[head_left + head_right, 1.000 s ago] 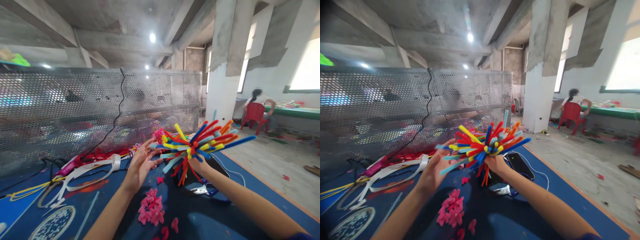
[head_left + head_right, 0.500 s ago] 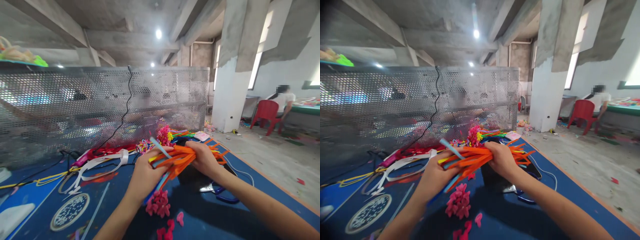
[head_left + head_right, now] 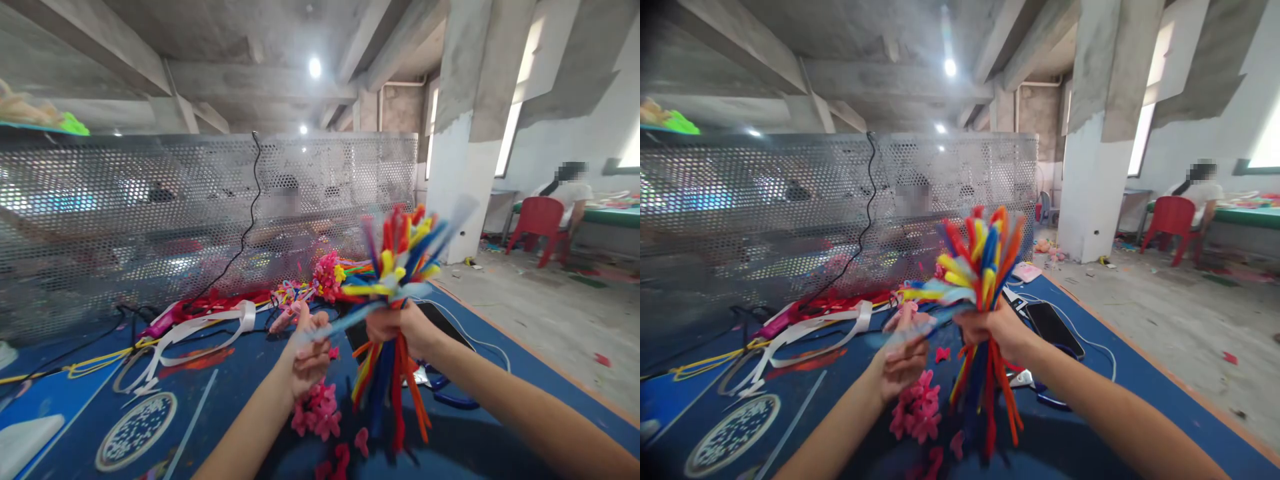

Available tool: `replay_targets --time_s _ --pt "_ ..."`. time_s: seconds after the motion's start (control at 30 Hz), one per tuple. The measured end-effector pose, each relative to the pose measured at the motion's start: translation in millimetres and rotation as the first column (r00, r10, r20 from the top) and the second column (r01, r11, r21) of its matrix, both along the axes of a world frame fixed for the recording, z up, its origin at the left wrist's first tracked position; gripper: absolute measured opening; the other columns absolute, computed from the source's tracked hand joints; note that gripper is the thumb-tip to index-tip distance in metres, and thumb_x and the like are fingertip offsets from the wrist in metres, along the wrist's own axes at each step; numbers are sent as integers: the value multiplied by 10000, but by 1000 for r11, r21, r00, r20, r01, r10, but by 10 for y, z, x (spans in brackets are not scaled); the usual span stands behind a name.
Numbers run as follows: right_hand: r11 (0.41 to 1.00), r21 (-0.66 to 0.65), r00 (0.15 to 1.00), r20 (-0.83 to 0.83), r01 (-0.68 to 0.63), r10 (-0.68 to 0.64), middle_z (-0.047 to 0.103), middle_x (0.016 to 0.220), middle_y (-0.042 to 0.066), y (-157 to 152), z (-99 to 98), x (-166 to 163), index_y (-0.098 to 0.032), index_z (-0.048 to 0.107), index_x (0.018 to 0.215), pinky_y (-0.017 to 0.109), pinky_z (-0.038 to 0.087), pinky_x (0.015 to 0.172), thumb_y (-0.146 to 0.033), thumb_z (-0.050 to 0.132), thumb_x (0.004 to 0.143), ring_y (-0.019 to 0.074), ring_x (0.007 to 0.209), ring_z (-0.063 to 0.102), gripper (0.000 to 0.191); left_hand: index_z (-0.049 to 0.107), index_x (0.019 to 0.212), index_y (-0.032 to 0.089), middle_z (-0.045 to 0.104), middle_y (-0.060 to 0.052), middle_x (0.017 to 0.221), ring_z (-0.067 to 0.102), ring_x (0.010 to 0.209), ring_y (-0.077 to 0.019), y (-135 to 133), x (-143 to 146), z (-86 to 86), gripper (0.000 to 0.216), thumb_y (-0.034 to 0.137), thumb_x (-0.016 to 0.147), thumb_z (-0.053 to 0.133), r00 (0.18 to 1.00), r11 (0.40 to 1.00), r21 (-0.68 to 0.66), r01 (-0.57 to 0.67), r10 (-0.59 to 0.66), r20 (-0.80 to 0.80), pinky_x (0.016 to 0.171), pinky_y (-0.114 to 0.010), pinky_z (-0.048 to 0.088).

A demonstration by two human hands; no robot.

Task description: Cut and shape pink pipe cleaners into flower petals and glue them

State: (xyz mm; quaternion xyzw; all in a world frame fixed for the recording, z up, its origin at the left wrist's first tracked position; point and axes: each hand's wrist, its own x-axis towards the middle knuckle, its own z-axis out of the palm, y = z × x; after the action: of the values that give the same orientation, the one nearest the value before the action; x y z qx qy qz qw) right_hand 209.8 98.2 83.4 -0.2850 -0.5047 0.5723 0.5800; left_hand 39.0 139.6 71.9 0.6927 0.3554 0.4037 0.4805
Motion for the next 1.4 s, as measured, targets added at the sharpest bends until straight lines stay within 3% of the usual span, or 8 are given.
replay_targets --time_s 0.17,0.37,0.57,0.63,0.7,0.83,1.07,1.4 --pt "966 114 971 37 232 -238 305 426 -100 125 14 118 -173 437 573 192 207 362 -253 664 639 30 353 225 250 535 907 144 627 -53 746 506 371 -43 23 -32 71 411 507 840 354 762 821 -502 271 136 633 254 -88 308" --pt "786 550 701 440 284 -561 620 721 8 58 23 98 -178 594 757 278 440 668 -168 540 690 181 703 568 87 367 1247 301 522 -83 1199 549 1019 -286 -250 -96 348 829 710 545 532 831 987 -12 160 -128 542 740 -406 519" --pt "772 604 447 646 197 -619 610 668 9 -95 9 28 -173 568 740 244 416 591 -57 471 628 160 611 544 188 375 1257 324 464 -52 1263 471 1118 -295 -424 -191 539 800 357 557 760 979 881 447 -158 80 190 883 -410 451" --pt "816 556 551 635 161 -541 630 748 12 -110 36 9 -171 592 792 243 432 623 -84 484 673 165 678 560 183 389 1236 308 437 -54 1270 439 1152 -269 -428 -216 553 603 343 696 655 941 754 564 -335 243 234 908 -414 430" --pt "859 499 654 613 114 -443 635 840 9 -118 69 -8 -176 606 870 249 444 669 -112 500 708 172 757 564 204 478 1135 321 407 -27 1270 372 1198 -251 -439 -237 537 446 268 723 638 861 454 751 -479 408 302 968 -435 367" --pt "899 429 698 617 89 -363 619 881 4 -156 84 -39 -184 589 972 255 445 686 -132 548 706 167 773 555 274 625 835 343 449 17 1190 300 1198 -272 -531 -202 445 273 227 615 737 764 -135 965 -225 590 261 1037 -513 211" --pt "914 391 655 664 108 -361 599 797 0 -203 42 -49 -168 571 932 249 430 615 -212 579 723 145 690 529 214 656 810 335 464 1 1192 322 1195 -292 -545 -75 361 191 244 652 712 781 35 994 -105 622 61 1026 -581 140" --pt "912 400 685 640 91 -349 612 847 0 -178 61 -30 -179 559 926 246 432 641 -183 567 717 152 727 540 209 663 826 335 464 3 1206 261 1246 -304 -498 -140 364 225 221 641 720 804 38 994 -103 592 61 1030 -585 125"
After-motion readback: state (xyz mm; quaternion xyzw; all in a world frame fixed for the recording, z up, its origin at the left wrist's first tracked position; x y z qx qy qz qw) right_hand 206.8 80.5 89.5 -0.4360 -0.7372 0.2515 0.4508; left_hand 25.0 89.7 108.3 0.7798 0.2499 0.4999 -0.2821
